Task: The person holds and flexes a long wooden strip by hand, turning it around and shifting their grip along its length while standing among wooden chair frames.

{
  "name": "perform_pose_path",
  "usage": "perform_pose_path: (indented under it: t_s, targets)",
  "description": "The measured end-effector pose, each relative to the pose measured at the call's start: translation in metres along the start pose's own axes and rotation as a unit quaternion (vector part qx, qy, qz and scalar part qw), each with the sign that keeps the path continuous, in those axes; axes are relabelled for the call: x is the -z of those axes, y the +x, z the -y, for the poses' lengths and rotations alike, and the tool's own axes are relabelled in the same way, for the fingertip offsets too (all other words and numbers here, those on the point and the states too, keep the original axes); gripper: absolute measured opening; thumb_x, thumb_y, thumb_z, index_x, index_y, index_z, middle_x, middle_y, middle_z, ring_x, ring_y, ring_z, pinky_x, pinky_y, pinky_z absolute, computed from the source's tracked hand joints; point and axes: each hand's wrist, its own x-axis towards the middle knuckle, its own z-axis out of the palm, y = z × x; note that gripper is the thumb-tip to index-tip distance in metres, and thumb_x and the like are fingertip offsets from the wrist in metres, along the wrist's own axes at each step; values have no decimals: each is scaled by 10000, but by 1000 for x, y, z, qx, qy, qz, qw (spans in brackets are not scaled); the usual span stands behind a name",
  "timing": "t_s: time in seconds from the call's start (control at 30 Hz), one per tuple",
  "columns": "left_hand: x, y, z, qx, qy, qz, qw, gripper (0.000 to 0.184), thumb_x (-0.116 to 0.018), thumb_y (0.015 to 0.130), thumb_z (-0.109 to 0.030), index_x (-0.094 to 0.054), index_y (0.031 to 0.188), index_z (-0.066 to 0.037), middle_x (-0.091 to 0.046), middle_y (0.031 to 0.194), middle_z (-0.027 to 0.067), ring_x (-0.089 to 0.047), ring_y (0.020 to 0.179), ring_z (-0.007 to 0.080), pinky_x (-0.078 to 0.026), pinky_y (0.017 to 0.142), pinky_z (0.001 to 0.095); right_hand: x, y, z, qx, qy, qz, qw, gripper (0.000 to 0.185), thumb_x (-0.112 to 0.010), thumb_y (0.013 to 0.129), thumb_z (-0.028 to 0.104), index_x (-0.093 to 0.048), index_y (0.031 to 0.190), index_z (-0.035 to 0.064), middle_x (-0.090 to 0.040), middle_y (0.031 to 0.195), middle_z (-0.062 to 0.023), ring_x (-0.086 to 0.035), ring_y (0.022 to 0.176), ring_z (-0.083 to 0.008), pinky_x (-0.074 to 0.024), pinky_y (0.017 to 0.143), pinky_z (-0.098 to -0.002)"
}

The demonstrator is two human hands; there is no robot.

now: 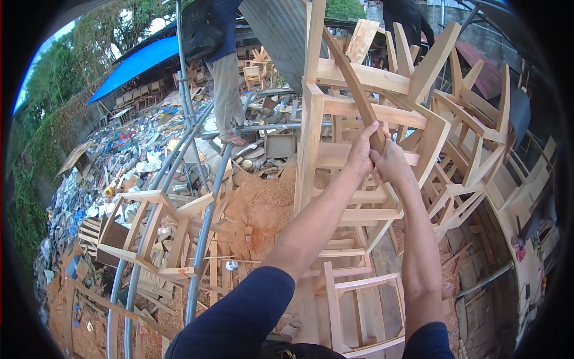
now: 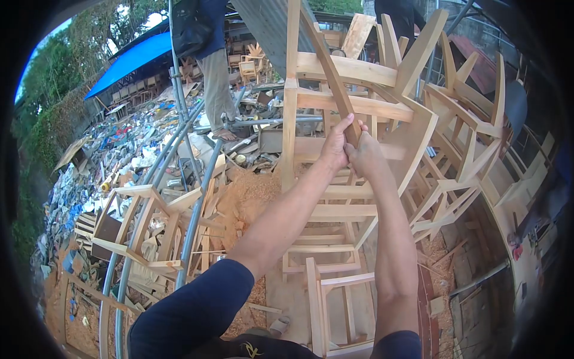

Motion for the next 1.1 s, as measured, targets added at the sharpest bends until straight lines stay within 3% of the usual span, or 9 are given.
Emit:
perform_pose_path:
  t_s: [0.2, 0.3, 0.4, 0.7, 0.8, 0.9, 1.0, 1.1]
  targets:
    - [-1, -26, 16, 35, -1, 4, 999, 297, -752, 946, -351, -631, 988, -83, -680, 917, 83, -677, 877, 197, -582, 847, 361, 8, -43, 9, -23, 30, 9, 999, 803, -652, 949, 156, -209, 1560, -117, -662, 747, -148, -633, 483, -202, -507, 400, -347]
    - [-3, -40, 25, 26, 2, 11, 1000, 292, -743, 953, -356, -631, 984, -88, -677, 917, 83, -672, 881, 199, -574, 857, 357, 16, -69, 22, -46, 57, 15, 997, 768, -642, 940, 157, -264, 1561, -91, -701, 844, -243, -691, 551, -286, -526, 431, -378]
    - [-4, -52, 31, 38, 6, 18, 999, 284, -738, 957, -352, -628, 983, -91, -670, 910, 76, -668, 895, 196, -566, 864, 356, 17, -81, 19, -59, 40, 7, 997, 751, -635, 947, 157, -275, 1565, -74, -701, 835, -230, -687, 545, -263, -525, 431, -374]
    - [-17, -89, 50, 18, 5, 28, 999, 279, -694, 994, -339, -607, 1022, -76, -664, 921, 63, -675, 902, 201, -578, 841, 382, 28, -125, 18, -73, 30, 20, 997, 698, -625, 956, 135, -306, 1509, -147, -704, 858, -240, -705, 577, -274, -543, 458, -373]
    - [-21, -103, 57, 31, 6, 29, 999, 247, -723, 976, -320, -597, 1041, -117, -655, 937, 46, -672, 910, 205, -582, 837, 385, 28, -143, 10, -54, 24, 0, 998, 690, -648, 953, 147, -335, 1490, -153, -699, 833, -232, -698, 561, -274, -543, 455, -373]
    - [-23, -111, 67, 31, -5, 46, 998, 242, -719, 979, -317, -593, 1049, -123, -658, 947, 42, -680, 905, 209, -589, 819, 391, 27, -151, -7, -20, -6, -17, 1000, 629, -669, 951, 159, -406, 1428, -156, -693, 811, -217, -686, 539, -265, -531, 447, -376]
    - [-23, -120, 74, 32, 11, 43, 999, 230, -712, 984, -307, -589, 1053, -125, -657, 945, 38, -687, 901, 210, -588, 816, 379, 31, -167, -5, -62, 67, 1, 996, 594, -689, 938, 180, -477, 1390, -142, -673, 735, -171, -640, 478, -225, -496, 455, -372]
    - [-28, -131, 76, 31, 32, 54, 998, 236, -727, 973, -295, -587, 1068, -131, -657, 949, 42, -691, 895, 204, -588, 807, 375, 35, -186, 0, -60, 47, -9, 997, 584, -690, 941, 176, -480, 1390, -132, -662, 703, -155, -637, 472, -221, -482, 448, -370]
